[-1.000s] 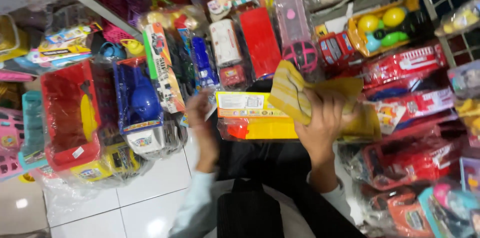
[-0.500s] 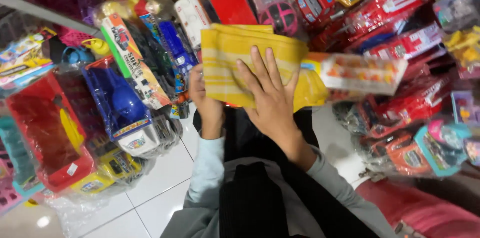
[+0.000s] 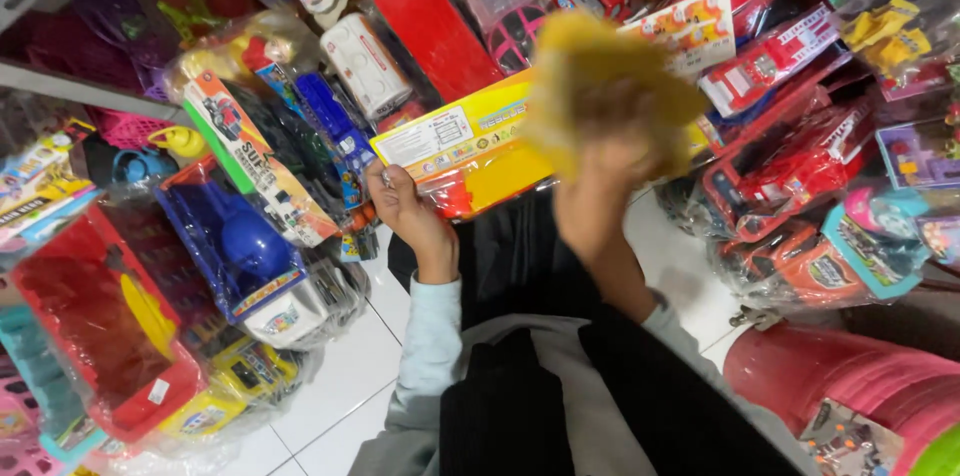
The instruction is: The person cleans various toy vehicle packages using a yellow cloth, wiping down the plastic surfaces of truck and train toy boxes while sitting on the floor among shelves of toy inventory.
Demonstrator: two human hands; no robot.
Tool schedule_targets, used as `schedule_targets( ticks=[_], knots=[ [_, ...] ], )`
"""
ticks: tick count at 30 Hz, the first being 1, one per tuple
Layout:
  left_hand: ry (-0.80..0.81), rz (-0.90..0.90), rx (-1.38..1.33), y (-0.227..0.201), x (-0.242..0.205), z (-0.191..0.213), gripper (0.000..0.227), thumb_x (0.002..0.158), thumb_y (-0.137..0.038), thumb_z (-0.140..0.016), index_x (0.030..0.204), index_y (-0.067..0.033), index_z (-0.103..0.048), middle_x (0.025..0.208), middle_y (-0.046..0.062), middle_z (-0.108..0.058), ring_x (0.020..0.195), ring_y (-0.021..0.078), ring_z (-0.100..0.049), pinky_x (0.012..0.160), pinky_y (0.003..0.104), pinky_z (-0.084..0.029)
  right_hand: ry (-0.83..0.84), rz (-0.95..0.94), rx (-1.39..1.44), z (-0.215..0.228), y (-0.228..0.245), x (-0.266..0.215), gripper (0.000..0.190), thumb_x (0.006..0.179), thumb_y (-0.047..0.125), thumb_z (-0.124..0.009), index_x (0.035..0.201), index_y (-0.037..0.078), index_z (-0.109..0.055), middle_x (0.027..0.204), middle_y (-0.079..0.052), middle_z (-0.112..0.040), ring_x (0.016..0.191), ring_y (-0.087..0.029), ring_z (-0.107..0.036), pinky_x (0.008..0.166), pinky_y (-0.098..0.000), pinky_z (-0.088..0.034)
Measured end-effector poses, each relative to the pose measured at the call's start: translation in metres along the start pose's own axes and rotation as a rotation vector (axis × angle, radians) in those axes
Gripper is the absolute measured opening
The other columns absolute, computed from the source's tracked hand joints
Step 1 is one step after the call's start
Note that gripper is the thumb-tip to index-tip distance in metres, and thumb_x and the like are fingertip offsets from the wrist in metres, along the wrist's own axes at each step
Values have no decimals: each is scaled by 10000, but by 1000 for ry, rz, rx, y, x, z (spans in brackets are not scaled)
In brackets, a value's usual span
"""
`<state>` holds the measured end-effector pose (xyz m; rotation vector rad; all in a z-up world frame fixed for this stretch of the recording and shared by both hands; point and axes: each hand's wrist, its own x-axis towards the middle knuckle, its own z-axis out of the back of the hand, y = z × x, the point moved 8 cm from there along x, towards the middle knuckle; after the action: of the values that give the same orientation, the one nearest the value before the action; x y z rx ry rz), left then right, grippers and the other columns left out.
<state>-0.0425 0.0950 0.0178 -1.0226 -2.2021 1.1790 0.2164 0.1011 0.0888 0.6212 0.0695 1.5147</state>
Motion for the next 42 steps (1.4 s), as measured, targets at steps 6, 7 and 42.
schedule_targets(
  ticks=[6, 7, 42],
  knots=[
    [105, 59, -64, 8, 0, 5, 279, 1075, -233, -593, 1235, -12, -537, 1155, 98, -691, 1030, 177, -673, 951, 344, -548, 250, 237, 138, -3, 84, -33, 846, 799, 273, -752, 1569, 182, -414, 1683, -125, -279, 1576, -344, -221, 1146, -794, -15],
    [120, 55, -62, 9, 1, 7, 275, 1078, -230, -593, 1237, -11, -540, 1141, 104, -693, 1011, 182, -675, 934, 352, -553, 272, 358, 105, -10, 90, -41, 839, 800, 278, -761, 1569, 214, -432, 1686, -91, -312, 1580, -298, -250, 1158, -804, -27],
    [440, 50, 439, 39, -43, -5, 375, 1057, -229, -592, 1228, 91, -687, 1199, 130, -728, 1101, 184, -667, 1013, 338, -499, -223, -350, 1186, -123, -165, 69, 722, 1072, 483, -505, 1576, -8, -343, 1613, -159, -419, 1499, -263, -403, 1245, -393, -303]
  ],
)
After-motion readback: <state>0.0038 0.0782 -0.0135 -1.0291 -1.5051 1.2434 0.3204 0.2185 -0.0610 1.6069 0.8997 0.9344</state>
